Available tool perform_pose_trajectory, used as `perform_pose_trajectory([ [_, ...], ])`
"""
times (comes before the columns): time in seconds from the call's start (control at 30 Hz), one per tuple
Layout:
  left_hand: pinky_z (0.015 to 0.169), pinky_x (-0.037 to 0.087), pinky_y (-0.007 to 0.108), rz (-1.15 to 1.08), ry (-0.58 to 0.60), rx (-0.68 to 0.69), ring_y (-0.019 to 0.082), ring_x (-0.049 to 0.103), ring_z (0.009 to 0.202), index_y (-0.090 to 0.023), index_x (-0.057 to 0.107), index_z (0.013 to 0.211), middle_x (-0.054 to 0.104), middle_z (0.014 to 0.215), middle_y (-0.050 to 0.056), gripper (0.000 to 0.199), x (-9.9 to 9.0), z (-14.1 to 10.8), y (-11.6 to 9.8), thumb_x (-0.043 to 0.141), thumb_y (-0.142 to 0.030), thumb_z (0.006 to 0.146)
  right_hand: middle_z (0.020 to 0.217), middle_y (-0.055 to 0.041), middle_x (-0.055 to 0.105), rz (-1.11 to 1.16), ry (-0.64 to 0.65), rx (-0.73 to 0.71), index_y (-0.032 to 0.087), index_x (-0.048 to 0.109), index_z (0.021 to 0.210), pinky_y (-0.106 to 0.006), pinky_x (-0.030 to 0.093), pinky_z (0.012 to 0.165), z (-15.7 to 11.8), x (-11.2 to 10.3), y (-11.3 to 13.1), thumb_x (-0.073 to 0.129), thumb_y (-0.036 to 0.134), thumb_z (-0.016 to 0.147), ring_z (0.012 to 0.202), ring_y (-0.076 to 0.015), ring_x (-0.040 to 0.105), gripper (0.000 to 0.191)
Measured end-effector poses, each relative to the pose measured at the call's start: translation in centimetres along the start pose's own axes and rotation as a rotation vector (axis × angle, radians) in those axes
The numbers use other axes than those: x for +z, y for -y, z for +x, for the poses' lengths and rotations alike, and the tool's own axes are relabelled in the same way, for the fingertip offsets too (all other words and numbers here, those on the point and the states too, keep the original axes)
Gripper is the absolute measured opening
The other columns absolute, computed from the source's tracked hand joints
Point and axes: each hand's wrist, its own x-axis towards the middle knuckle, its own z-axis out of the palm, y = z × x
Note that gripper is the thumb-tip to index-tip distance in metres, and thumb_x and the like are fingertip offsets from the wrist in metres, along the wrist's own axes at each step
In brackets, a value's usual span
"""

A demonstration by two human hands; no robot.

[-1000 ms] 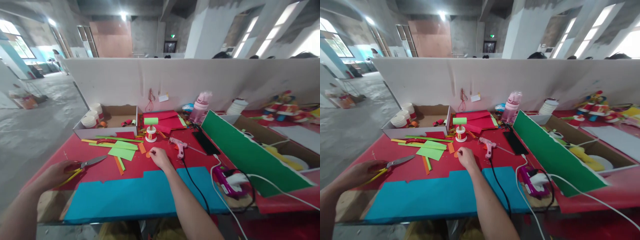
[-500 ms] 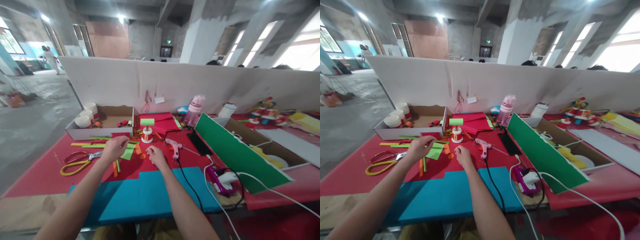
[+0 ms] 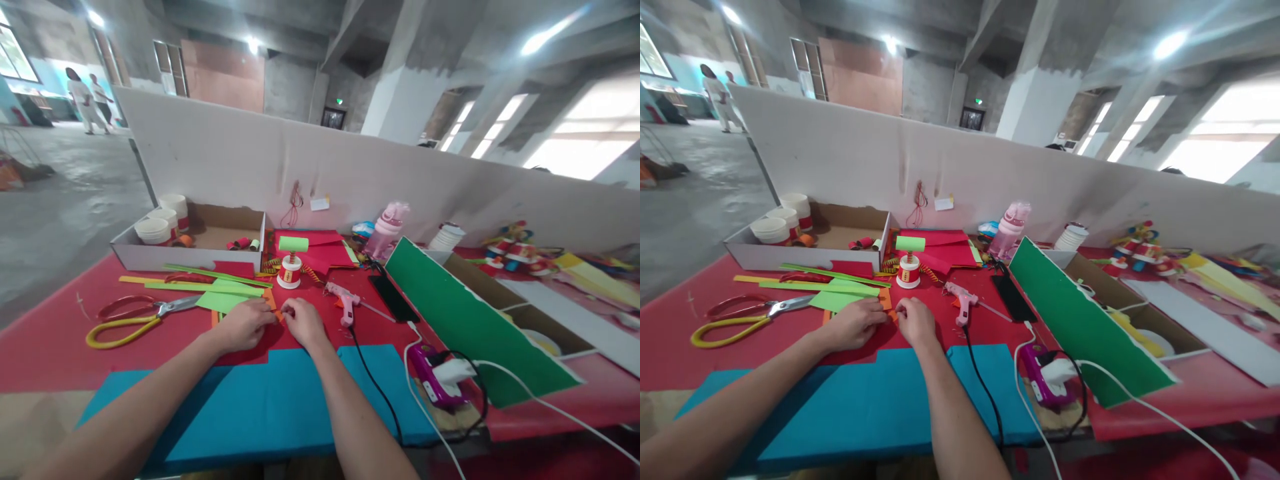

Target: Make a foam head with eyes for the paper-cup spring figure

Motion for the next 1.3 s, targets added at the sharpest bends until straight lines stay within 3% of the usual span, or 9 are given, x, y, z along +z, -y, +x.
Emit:
perform_pose_trajectory([
  [0.33, 0.071, 0.04, 0.031, -0.076, -0.037, -0.053, 0.02, 0.054, 0.08, -0.021, 0.065, 0.093, 0.063, 0.082, 0.005, 0.035, 0.2, -0.7, 0.9, 0.044, -0.004, 0.07, 0.096, -0.0024, 0.066, 0.046, -0.089, 0.014, 0.026, 0.063, 0.099, -0.025, 0.04, 0.071, -1.0, 0.2, 0.5, 0.045, 0.014, 0.087, 0.086, -0.0172, 0.06, 0.025],
  [0.47, 0.072, 0.04, 0.033, -0.043, -0.006, -0.079, 0.02, 0.054, 0.078, -0.022, 0.066, 0.095, 0.063, 0.08, 0.006, 0.036, 0.4, -0.6, 1.3, 0.044, -0.005, 0.071, 0.093, -0.0018, 0.066, 0.031, -0.041, 0.046, 0.028, 0.065, 0.101, -0.024, 0.04, 0.067, -1.1, 0.2, 0.7, 0.054, 0.023, 0.087, 0.081, -0.0161, 0.061, 0.019],
  [0.87, 0.071, 0.04, 0.033, -0.059, 0.019, -0.069, 0.021, 0.055, 0.08, -0.02, 0.065, 0.091, 0.063, 0.081, 0.007, 0.03, 0.5, -0.7, 1.5, 0.044, -0.007, 0.074, 0.086, 0.0017, 0.063, 0.015, -0.009, 0.067, 0.025, 0.061, 0.086, -0.022, 0.035, 0.064, -1.3, 0.1, 1.2, 0.06, 0.019, 0.079, 0.076, -0.0133, 0.057, 0.009],
  [1.03, 0.072, 0.041, 0.034, -0.071, -0.007, -0.063, 0.021, 0.054, 0.081, -0.02, 0.065, 0.088, 0.063, 0.081, 0.007, 0.029, 0.3, -0.9, 1.3, 0.044, -0.007, 0.074, 0.086, 0.0007, 0.062, 0.014, -0.022, 0.063, 0.025, 0.06, 0.092, -0.022, 0.036, 0.063, -1.1, 0.1, 1.0, 0.052, 0.011, 0.079, 0.073, -0.0126, 0.056, 0.021],
  [1.17, 0.075, 0.042, 0.035, -0.031, -0.034, -0.062, 0.023, 0.052, 0.086, -0.02, 0.065, 0.093, 0.061, 0.087, 0.008, 0.033, 0.2, -0.8, 0.9, 0.046, -0.006, 0.071, 0.09, -0.0008, 0.061, 0.025, 0.004, 0.017, 0.026, 0.062, 0.099, -0.022, 0.038, 0.066, -1.1, 0.1, 0.9, 0.058, 0.015, 0.079, 0.079, -0.0137, 0.058, 0.024],
  [1.3, 0.074, 0.042, 0.034, -0.024, -0.019, -0.058, 0.022, 0.052, 0.085, -0.019, 0.065, 0.085, 0.059, 0.084, 0.008, 0.029, 0.3, -0.7, 1.0, 0.047, -0.004, 0.068, 0.084, -0.0008, 0.058, -0.027, 0.008, 0.017, 0.022, 0.061, 0.083, -0.022, 0.037, 0.064, -1.1, -0.1, 0.8, 0.058, 0.012, 0.076, 0.076, -0.0133, 0.056, 0.012],
])
